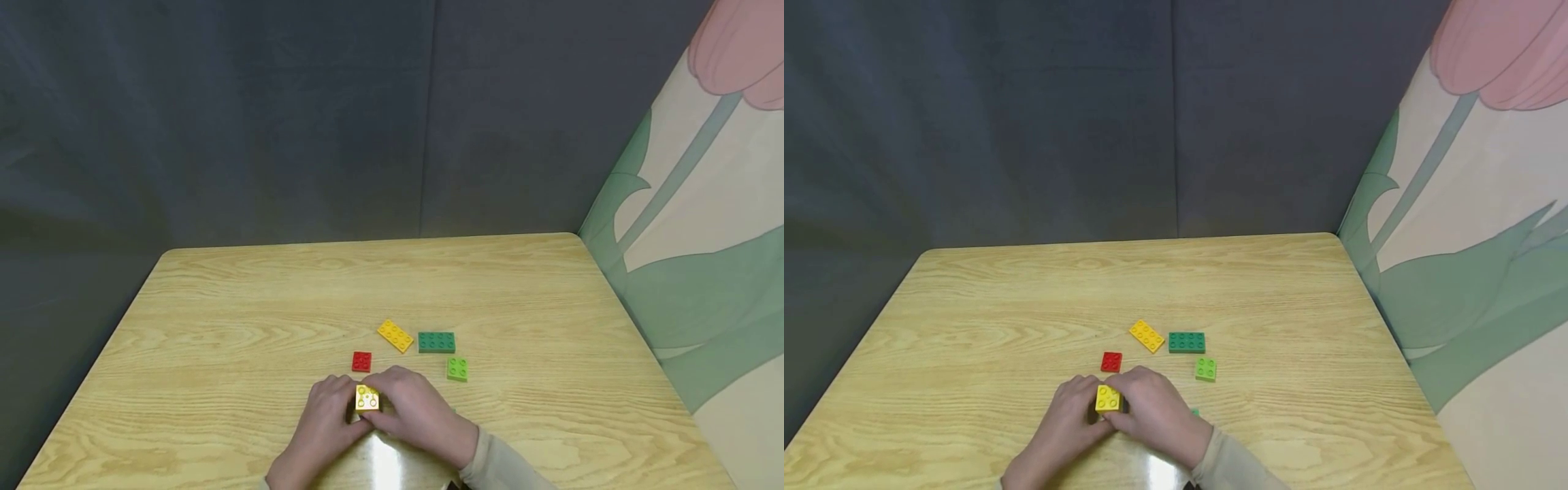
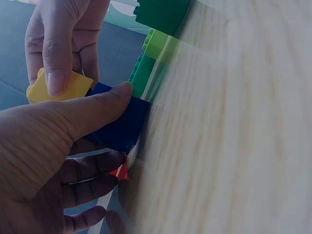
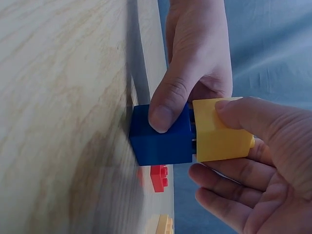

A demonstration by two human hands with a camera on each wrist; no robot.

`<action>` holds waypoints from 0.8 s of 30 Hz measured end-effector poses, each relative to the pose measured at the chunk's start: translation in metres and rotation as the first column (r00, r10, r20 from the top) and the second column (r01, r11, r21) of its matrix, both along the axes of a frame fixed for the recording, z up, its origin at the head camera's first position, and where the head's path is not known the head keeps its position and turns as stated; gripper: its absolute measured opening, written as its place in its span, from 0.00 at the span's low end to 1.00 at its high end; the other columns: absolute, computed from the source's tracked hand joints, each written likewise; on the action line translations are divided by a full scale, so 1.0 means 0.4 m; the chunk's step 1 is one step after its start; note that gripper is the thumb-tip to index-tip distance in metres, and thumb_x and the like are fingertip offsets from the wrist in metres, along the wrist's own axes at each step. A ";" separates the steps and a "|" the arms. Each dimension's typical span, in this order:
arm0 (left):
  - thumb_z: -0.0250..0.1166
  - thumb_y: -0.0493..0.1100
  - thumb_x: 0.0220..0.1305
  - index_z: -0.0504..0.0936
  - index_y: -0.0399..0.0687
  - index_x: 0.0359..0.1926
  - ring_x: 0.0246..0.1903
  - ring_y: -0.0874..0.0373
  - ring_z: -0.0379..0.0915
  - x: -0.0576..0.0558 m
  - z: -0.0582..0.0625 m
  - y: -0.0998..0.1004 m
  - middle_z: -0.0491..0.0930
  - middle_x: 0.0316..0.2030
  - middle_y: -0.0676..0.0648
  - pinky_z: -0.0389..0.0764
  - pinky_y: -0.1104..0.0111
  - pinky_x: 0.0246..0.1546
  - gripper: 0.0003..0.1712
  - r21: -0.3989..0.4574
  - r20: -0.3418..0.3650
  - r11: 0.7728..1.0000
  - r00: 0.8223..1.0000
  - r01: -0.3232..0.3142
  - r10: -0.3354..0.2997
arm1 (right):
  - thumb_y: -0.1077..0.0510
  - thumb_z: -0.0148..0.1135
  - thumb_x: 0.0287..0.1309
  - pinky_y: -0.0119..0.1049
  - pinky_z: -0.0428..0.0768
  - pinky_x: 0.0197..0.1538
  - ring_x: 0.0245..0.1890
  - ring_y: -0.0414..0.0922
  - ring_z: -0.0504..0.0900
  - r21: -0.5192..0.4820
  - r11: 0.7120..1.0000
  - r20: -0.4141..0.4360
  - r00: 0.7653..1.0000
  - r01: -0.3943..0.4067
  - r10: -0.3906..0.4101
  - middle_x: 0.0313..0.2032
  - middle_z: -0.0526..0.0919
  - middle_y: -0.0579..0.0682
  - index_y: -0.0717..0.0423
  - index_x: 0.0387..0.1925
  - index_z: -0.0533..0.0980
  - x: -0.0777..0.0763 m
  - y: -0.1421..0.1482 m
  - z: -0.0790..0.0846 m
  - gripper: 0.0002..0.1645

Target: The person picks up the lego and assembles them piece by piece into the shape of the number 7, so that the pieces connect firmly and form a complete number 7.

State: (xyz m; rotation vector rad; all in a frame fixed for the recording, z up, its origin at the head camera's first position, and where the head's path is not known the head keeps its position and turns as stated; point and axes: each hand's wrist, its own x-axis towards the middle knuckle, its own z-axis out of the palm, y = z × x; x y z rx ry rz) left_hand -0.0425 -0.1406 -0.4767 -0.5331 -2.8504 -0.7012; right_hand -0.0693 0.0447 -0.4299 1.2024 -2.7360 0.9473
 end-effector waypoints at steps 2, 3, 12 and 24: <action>0.76 0.56 0.43 0.82 0.54 0.36 0.30 0.66 0.61 0.000 0.000 0.000 0.68 0.26 0.64 0.70 0.61 0.42 0.20 0.002 -0.001 1.000 1.000 0.000 0.000 | 0.52 0.72 0.53 0.32 0.79 0.46 0.41 0.35 0.80 -0.003 1.000 0.011 1.000 -0.003 0.003 0.40 0.85 0.41 0.51 0.45 0.82 -0.002 0.001 0.001 0.17; 0.76 0.55 0.43 0.82 0.54 0.36 0.30 0.66 0.61 0.000 0.000 0.000 0.69 0.27 0.64 0.70 0.61 0.43 0.20 0.003 -0.001 1.000 1.000 -0.001 0.001 | 0.52 0.72 0.53 0.32 0.79 0.46 0.40 0.35 0.80 -0.007 1.000 0.019 1.000 -0.003 0.003 0.40 0.85 0.40 0.51 0.45 0.82 -0.003 0.001 0.001 0.17; 0.76 0.55 0.43 0.82 0.53 0.36 0.31 0.66 0.62 0.000 0.000 0.001 0.71 0.28 0.63 0.70 0.61 0.42 0.20 -0.002 0.003 1.000 1.000 -0.003 0.003 | 0.53 0.72 0.52 0.33 0.79 0.46 0.40 0.35 0.80 -0.015 1.000 0.073 0.997 -0.004 0.006 0.39 0.85 0.40 0.50 0.43 0.82 -0.007 0.003 -0.003 0.16; 0.76 0.54 0.45 0.81 0.53 0.37 0.31 0.65 0.61 -0.002 0.004 0.002 0.69 0.27 0.64 0.70 0.60 0.44 0.19 0.003 0.052 1.000 0.999 -0.007 0.006 | 0.51 0.72 0.52 0.32 0.79 0.45 0.39 0.33 0.79 0.007 1.000 0.084 0.996 -0.008 0.008 0.38 0.85 0.39 0.50 0.43 0.82 -0.012 -0.001 0.001 0.16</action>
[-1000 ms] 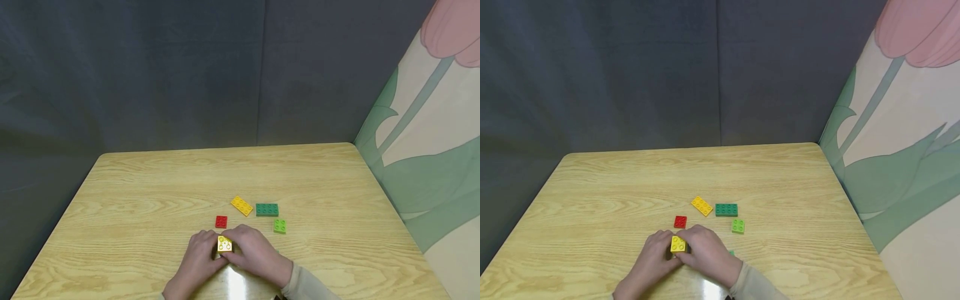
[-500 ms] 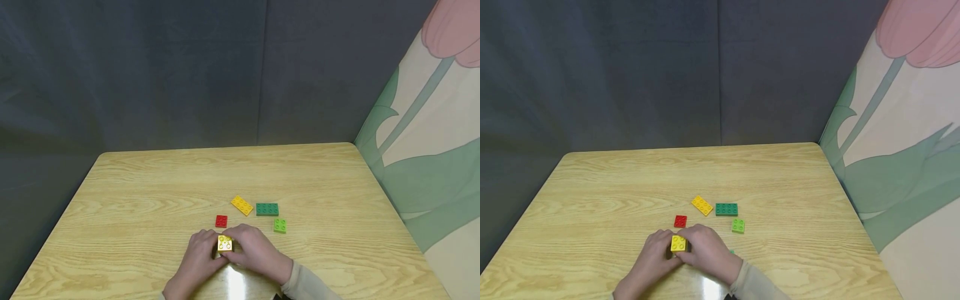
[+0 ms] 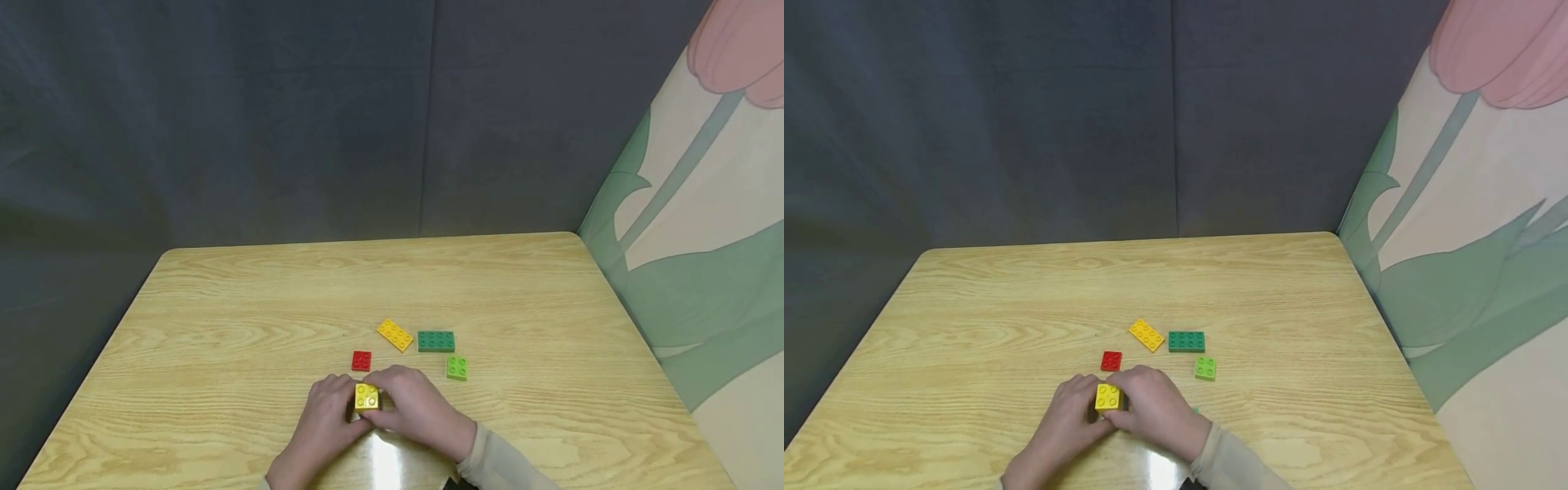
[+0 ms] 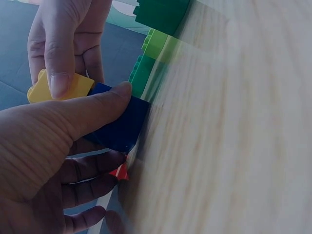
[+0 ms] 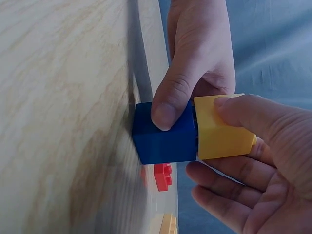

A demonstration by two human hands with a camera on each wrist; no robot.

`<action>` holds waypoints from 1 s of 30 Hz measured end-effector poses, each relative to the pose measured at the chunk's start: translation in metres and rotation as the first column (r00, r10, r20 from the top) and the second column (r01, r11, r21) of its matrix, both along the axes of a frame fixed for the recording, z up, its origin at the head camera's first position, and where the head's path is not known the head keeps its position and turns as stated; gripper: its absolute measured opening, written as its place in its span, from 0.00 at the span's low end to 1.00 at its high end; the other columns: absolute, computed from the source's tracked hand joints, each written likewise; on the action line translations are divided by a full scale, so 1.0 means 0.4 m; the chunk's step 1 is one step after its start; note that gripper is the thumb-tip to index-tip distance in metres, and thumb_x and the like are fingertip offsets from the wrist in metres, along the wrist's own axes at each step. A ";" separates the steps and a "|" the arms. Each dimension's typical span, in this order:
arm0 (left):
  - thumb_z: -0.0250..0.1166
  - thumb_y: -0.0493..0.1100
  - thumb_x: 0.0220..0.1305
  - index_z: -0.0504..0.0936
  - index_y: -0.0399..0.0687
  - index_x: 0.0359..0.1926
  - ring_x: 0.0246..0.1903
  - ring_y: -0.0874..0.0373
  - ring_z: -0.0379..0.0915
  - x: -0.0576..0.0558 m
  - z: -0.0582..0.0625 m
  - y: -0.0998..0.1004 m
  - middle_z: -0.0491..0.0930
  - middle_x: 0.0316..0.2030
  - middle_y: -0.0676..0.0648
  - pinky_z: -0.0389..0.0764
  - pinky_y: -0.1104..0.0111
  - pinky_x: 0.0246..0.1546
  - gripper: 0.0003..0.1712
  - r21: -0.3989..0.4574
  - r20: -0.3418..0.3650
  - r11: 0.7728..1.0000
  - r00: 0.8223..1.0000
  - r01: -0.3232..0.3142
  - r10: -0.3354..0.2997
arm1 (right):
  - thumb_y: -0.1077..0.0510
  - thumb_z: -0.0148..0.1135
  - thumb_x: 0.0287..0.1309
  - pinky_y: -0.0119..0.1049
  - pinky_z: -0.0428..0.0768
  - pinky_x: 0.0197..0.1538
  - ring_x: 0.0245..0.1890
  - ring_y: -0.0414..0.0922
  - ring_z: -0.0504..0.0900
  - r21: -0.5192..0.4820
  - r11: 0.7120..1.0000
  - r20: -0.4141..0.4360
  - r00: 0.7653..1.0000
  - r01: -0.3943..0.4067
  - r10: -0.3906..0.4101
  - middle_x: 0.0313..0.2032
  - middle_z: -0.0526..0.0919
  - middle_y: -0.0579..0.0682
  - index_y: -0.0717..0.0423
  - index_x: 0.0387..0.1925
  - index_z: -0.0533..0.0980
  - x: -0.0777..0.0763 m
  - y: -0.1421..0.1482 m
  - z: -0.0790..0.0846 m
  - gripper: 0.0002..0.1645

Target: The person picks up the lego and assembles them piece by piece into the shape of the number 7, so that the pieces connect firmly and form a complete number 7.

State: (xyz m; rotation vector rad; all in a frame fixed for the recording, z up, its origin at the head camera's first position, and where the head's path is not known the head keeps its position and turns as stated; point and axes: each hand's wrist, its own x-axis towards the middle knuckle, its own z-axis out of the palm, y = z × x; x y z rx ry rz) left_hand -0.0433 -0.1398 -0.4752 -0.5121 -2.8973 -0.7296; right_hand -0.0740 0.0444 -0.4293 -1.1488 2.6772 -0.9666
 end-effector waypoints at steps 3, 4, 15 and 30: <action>0.76 0.54 0.45 0.82 0.53 0.38 0.32 0.66 0.62 0.000 -0.001 0.000 0.69 0.27 0.64 0.70 0.60 0.44 0.20 0.001 -0.004 1.000 1.000 0.003 -0.003 | 0.52 0.72 0.53 0.31 0.78 0.45 0.38 0.33 0.79 0.004 1.000 0.008 1.000 0.000 0.000 0.37 0.85 0.39 0.50 0.42 0.82 0.000 0.000 0.000 0.15; 0.76 0.54 0.45 0.82 0.53 0.38 0.32 0.66 0.62 0.000 -0.002 0.001 0.70 0.27 0.64 0.70 0.60 0.44 0.20 0.001 -0.006 1.000 1.000 0.003 -0.003 | 0.52 0.72 0.53 0.31 0.78 0.44 0.38 0.33 0.79 0.004 1.000 0.009 1.000 0.000 0.000 0.37 0.85 0.38 0.50 0.42 0.82 0.000 0.000 0.000 0.15; 0.76 0.54 0.44 0.82 0.53 0.38 0.32 0.66 0.62 0.000 -0.006 0.000 0.71 0.28 0.64 0.70 0.59 0.45 0.21 0.003 -0.012 1.000 1.000 0.003 -0.003 | 0.54 0.72 0.53 0.32 0.79 0.46 0.40 0.34 0.80 -0.014 1.000 0.000 1.000 0.005 -0.005 0.39 0.85 0.39 0.50 0.44 0.82 0.006 0.000 -0.006 0.15; 0.76 0.54 0.45 0.83 0.52 0.41 0.33 0.66 0.63 0.003 -0.002 -0.001 0.73 0.30 0.64 0.70 0.60 0.45 0.22 0.011 -0.012 1.000 1.000 0.003 -0.002 | 0.52 0.71 0.55 0.33 0.79 0.46 0.40 0.33 0.80 -0.003 1.000 0.001 1.000 0.003 -0.003 0.40 0.85 0.39 0.50 0.45 0.82 0.006 0.001 -0.010 0.16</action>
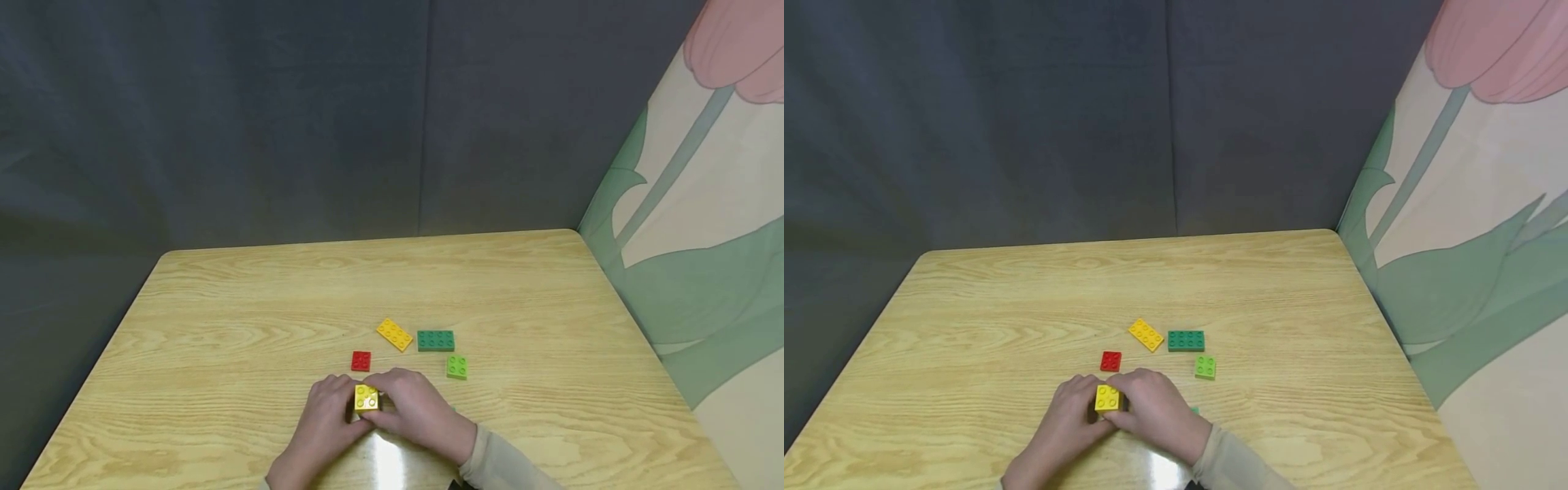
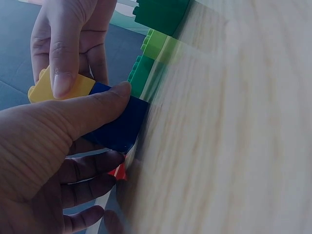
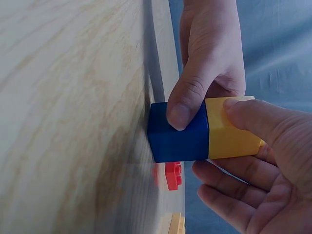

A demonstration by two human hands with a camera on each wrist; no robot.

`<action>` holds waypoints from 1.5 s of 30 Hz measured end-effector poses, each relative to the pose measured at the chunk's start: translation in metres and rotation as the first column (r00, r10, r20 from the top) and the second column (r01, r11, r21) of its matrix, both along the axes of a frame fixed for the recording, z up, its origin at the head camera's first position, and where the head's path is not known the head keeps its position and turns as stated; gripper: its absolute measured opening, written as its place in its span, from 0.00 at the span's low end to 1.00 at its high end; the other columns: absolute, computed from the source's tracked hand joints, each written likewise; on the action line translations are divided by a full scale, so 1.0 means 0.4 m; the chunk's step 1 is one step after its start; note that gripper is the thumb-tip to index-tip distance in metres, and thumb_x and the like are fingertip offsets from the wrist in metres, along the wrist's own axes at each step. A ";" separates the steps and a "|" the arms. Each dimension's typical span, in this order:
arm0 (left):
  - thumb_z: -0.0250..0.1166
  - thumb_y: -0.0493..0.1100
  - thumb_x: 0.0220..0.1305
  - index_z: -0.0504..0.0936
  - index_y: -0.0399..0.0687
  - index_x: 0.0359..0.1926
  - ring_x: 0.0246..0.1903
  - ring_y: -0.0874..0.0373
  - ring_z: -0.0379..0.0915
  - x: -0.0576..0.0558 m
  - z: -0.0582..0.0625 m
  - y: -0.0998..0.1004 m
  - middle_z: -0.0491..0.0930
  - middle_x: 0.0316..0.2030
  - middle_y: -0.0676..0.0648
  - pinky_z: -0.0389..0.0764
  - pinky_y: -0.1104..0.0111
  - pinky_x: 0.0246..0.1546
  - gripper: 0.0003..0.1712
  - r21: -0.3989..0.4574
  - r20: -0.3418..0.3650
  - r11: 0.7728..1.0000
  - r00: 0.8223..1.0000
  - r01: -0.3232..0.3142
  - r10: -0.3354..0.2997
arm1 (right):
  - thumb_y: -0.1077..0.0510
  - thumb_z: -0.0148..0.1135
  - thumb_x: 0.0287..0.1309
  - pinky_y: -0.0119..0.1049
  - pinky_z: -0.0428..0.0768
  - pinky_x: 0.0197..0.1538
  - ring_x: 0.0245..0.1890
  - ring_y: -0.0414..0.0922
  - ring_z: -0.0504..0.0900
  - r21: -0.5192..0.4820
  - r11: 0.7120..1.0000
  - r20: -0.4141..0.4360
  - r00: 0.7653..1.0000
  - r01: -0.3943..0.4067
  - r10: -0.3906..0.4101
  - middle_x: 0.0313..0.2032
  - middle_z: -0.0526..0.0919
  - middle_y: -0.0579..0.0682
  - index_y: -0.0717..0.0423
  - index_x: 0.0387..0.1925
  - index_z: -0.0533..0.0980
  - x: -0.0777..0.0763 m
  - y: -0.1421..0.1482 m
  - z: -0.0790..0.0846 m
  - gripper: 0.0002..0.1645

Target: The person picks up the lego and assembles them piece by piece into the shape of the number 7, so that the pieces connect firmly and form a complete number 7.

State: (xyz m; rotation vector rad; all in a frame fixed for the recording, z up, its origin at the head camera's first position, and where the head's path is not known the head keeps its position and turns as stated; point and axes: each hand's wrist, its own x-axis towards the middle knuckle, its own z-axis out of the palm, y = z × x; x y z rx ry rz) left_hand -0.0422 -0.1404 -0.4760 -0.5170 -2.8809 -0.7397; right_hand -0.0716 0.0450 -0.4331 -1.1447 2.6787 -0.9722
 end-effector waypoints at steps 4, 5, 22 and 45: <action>0.76 0.54 0.45 0.83 0.52 0.42 0.34 0.66 0.64 0.001 0.002 0.000 0.75 0.31 0.63 0.70 0.60 0.45 0.22 0.004 -0.004 1.000 1.000 -0.001 0.001 | 0.52 0.72 0.54 0.32 0.79 0.46 0.40 0.33 0.80 -0.006 1.000 -0.001 1.000 -0.003 0.003 0.40 0.85 0.39 0.50 0.45 0.82 -0.001 0.000 0.000 0.16; 0.76 0.54 0.45 0.83 0.52 0.42 0.34 0.66 0.64 0.001 0.003 0.000 0.75 0.32 0.63 0.70 0.60 0.45 0.22 0.003 -0.004 1.000 1.000 0.000 0.000 | 0.52 0.72 0.54 0.32 0.79 0.46 0.40 0.33 0.80 -0.007 1.000 -0.003 1.000 -0.003 0.003 0.40 0.85 0.39 0.50 0.44 0.82 -0.001 0.000 -0.001 0.16; 0.76 0.55 0.46 0.82 0.53 0.41 0.35 0.65 0.66 0.001 0.007 0.001 0.74 0.33 0.63 0.70 0.58 0.47 0.21 0.011 0.013 1.000 1.000 0.004 -0.004 | 0.53 0.73 0.51 0.30 0.77 0.41 0.36 0.34 0.79 -0.004 1.000 -0.059 0.998 0.001 -0.001 0.36 0.85 0.37 0.50 0.43 0.82 0.000 0.001 -0.007 0.15; 0.71 0.61 0.53 0.82 0.56 0.42 0.40 0.65 0.69 0.008 0.019 -0.005 0.77 0.38 0.63 0.71 0.55 0.50 0.21 0.061 0.031 0.998 0.999 0.025 -0.027 | 0.50 0.72 0.53 0.25 0.76 0.39 0.35 0.33 0.79 -0.018 1.000 -0.072 0.997 0.002 -0.003 0.37 0.85 0.37 0.49 0.46 0.82 0.003 0.005 -0.016 0.17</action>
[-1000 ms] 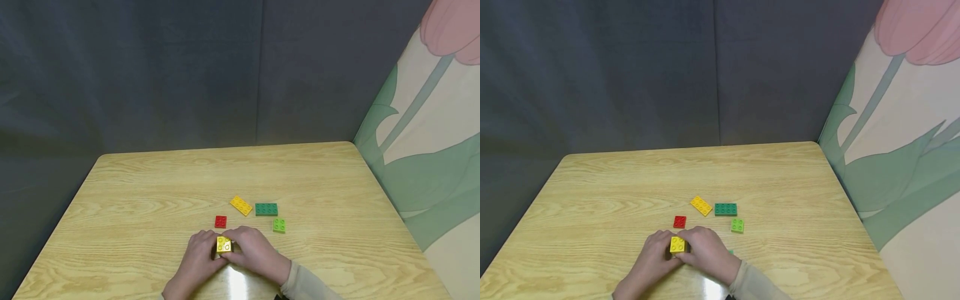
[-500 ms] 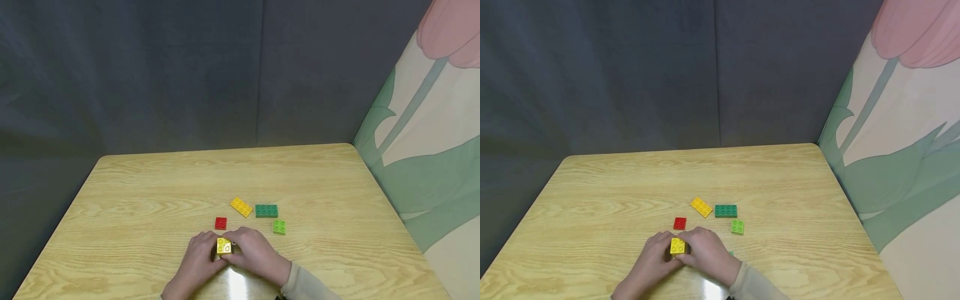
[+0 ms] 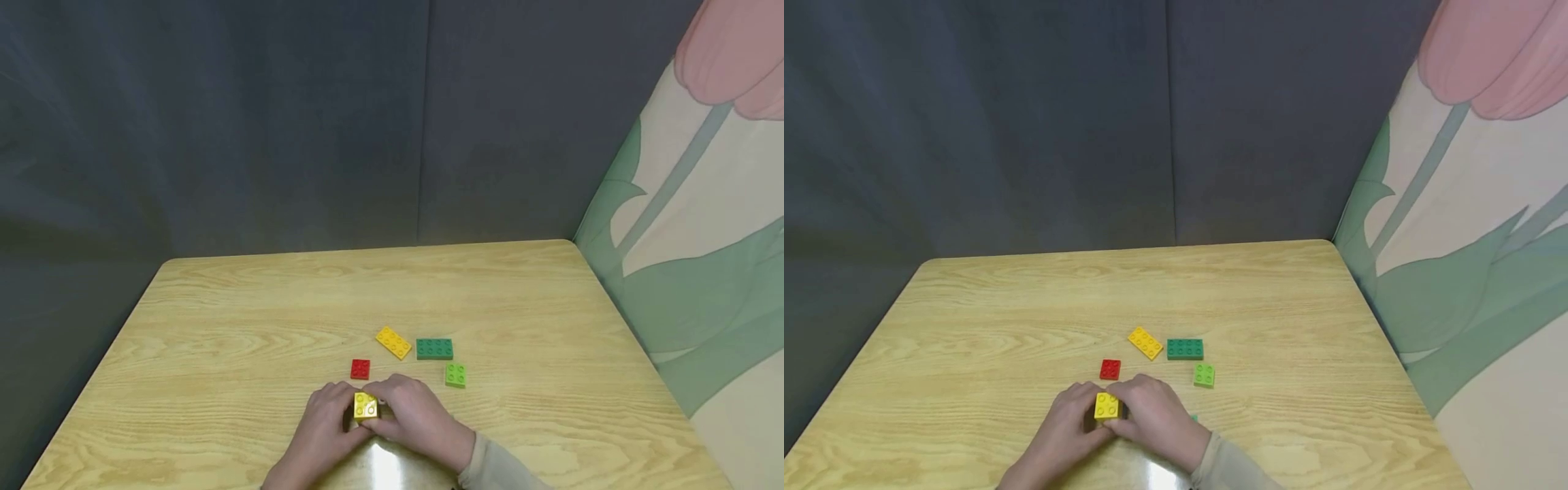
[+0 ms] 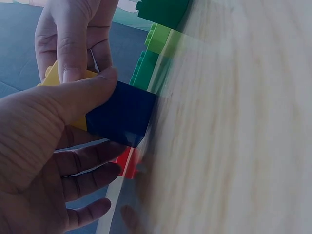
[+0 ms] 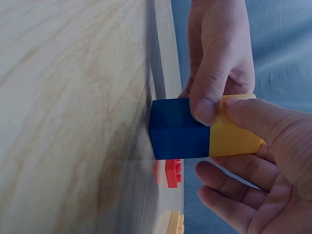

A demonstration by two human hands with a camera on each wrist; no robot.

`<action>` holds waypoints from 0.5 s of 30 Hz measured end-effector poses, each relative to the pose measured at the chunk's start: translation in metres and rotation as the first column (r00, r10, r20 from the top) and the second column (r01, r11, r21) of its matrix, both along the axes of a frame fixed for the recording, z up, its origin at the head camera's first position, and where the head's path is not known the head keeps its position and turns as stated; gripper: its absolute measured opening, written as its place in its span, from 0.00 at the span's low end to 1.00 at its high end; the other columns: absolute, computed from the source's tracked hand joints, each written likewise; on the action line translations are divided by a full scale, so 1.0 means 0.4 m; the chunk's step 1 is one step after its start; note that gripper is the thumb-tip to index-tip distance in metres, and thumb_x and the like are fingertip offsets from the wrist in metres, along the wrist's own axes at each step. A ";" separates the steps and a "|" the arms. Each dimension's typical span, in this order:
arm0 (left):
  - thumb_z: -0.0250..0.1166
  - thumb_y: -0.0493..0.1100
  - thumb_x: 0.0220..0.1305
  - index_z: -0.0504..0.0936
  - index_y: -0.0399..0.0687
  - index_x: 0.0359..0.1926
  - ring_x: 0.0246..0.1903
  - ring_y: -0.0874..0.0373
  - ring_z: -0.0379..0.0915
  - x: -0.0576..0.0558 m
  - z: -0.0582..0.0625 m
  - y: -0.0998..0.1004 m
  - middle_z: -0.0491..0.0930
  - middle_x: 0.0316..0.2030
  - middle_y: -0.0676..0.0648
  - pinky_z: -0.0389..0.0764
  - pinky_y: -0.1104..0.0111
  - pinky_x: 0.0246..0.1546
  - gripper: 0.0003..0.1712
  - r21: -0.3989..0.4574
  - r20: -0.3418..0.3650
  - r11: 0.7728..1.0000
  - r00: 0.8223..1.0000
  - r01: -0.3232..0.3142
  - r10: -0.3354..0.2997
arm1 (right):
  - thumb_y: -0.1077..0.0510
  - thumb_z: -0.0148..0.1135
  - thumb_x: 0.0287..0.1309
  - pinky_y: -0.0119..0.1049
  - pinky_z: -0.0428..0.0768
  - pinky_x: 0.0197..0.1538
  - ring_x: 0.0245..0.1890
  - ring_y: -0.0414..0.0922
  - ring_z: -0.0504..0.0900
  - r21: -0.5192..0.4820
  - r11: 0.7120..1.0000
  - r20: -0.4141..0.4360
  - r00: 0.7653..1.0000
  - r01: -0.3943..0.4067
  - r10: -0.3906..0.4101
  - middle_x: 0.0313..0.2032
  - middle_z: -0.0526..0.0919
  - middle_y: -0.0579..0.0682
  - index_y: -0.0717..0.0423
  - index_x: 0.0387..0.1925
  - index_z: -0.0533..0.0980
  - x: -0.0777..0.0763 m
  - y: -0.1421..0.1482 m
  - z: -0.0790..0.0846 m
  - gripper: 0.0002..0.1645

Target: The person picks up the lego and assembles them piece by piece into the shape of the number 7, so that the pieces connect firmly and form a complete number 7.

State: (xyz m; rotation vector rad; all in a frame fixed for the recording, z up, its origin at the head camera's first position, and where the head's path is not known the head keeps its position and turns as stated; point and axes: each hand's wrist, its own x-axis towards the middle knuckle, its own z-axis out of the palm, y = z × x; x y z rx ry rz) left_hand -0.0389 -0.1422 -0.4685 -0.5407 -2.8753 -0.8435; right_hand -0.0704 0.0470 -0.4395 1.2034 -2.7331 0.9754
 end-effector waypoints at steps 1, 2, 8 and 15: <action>0.71 0.61 0.53 0.82 0.56 0.42 0.41 0.65 0.69 0.000 -0.001 -0.001 0.77 0.38 0.64 0.71 0.55 0.50 0.21 0.000 -0.001 1.000 1.000 -0.001 0.001 | 0.50 0.72 0.53 0.25 0.76 0.39 0.35 0.33 0.79 0.001 1.000 -0.004 1.000 0.001 -0.001 0.37 0.85 0.37 0.49 0.46 0.82 0.001 0.000 0.000 0.18; 0.71 0.61 0.53 0.82 0.56 0.43 0.41 0.65 0.69 0.001 -0.001 -0.002 0.77 0.38 0.64 0.71 0.55 0.51 0.21 0.001 -0.003 1.000 1.000 -0.002 0.002 | 0.50 0.72 0.53 0.25 0.76 0.39 0.35 0.33 0.79 0.003 1.000 -0.009 1.000 0.002 -0.002 0.37 0.85 0.38 0.49 0.46 0.82 0.001 -0.001 0.000 0.18; 0.72 0.62 0.52 0.82 0.59 0.45 0.43 0.66 0.69 0.001 -0.001 -0.007 0.77 0.40 0.65 0.72 0.56 0.52 0.22 0.014 -0.024 1.000 1.000 -0.005 0.005 | 0.49 0.72 0.52 0.25 0.76 0.39 0.35 0.34 0.79 0.016 1.000 -0.025 1.000 0.006 -0.006 0.37 0.84 0.38 0.49 0.46 0.82 0.003 -0.001 0.003 0.19; 0.76 0.56 0.48 0.82 0.58 0.43 0.40 0.68 0.68 0.001 0.002 -0.007 0.76 0.37 0.65 0.74 0.61 0.46 0.21 0.018 -0.095 1.000 0.996 -0.003 0.004 | 0.49 0.72 0.53 0.25 0.76 0.40 0.36 0.33 0.78 0.020 1.000 -0.026 1.000 0.006 -0.005 0.38 0.84 0.37 0.48 0.46 0.82 0.002 0.000 0.003 0.19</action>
